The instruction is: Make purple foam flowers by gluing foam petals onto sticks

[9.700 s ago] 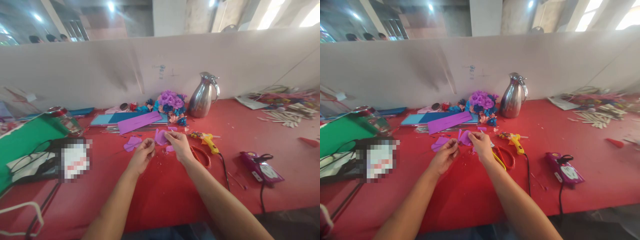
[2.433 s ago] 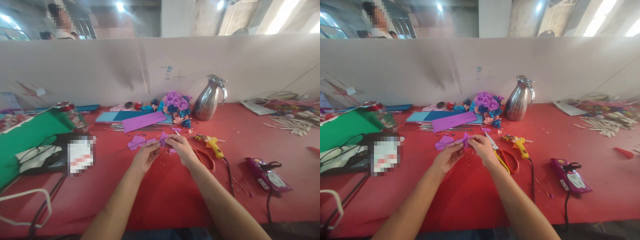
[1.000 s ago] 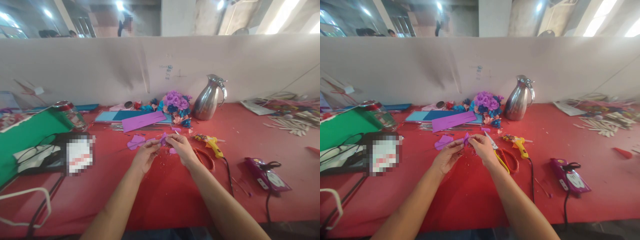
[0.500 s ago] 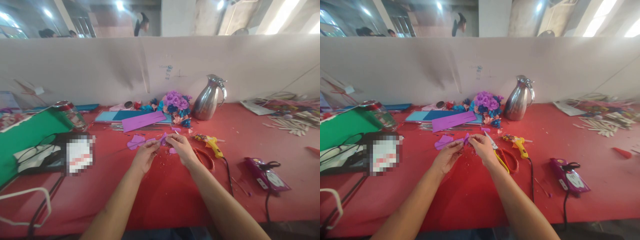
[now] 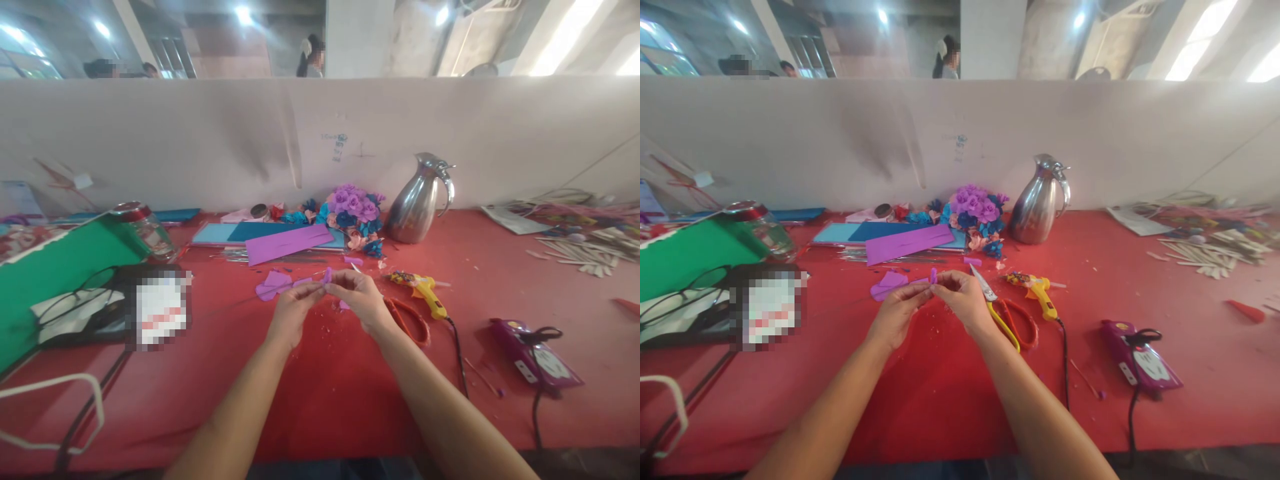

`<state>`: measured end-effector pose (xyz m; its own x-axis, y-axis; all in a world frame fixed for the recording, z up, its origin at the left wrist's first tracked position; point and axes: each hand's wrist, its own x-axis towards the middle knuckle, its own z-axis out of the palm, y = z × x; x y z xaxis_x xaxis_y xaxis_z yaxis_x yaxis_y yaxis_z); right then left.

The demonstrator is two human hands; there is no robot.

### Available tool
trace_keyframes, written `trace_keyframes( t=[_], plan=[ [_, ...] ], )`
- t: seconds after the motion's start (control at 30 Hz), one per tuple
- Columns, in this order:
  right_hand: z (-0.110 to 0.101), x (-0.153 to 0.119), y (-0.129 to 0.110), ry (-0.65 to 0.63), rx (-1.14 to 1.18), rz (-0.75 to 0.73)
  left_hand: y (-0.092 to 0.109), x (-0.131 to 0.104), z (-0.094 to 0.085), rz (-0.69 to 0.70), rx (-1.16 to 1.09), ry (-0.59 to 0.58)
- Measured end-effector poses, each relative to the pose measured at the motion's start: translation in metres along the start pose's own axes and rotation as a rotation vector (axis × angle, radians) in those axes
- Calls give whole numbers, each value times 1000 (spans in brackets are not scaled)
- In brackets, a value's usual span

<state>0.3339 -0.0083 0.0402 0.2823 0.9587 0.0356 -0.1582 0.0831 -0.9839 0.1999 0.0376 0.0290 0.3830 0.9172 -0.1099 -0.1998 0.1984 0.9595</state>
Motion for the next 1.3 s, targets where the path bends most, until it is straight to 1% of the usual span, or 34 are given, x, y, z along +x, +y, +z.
trace_keyframes(
  t=[0.13,0.4,0.57,0.63,0.77,0.83,0.9,0.97,1.07,1.13,1.23,1.3],
  plan=[
    [0,0,1,-15,-25,-16,-3,1,-1,78,85,52],
    [0,-2,0,-37,-126,-60,-3,1,0,87,92,68],
    [1,-3,0,-67,-189,-126,-3,-2,2,123,72,33],
    [1,-2,1,-67,-203,-145,-3,-2,1,138,139,6],
    [-2,-1,4,-45,-232,-172,-5,-1,-3,153,322,-101],
    [-2,0,6,-40,-250,-187,-5,0,-5,177,374,-131],
    [-2,0,7,-50,-252,-194,-6,1,-6,209,398,-109],
    [-1,-1,6,-51,-229,-211,-7,2,-7,232,385,-42],
    [1,-2,4,-32,-180,-236,-6,3,-7,226,320,48],
    [1,-2,3,-20,-153,-230,-5,2,-6,215,282,76],
    [-1,-1,3,30,-122,-215,-3,1,-4,200,258,99],
    [-2,-1,3,56,-139,-217,-2,0,-3,190,251,107]
  ],
)
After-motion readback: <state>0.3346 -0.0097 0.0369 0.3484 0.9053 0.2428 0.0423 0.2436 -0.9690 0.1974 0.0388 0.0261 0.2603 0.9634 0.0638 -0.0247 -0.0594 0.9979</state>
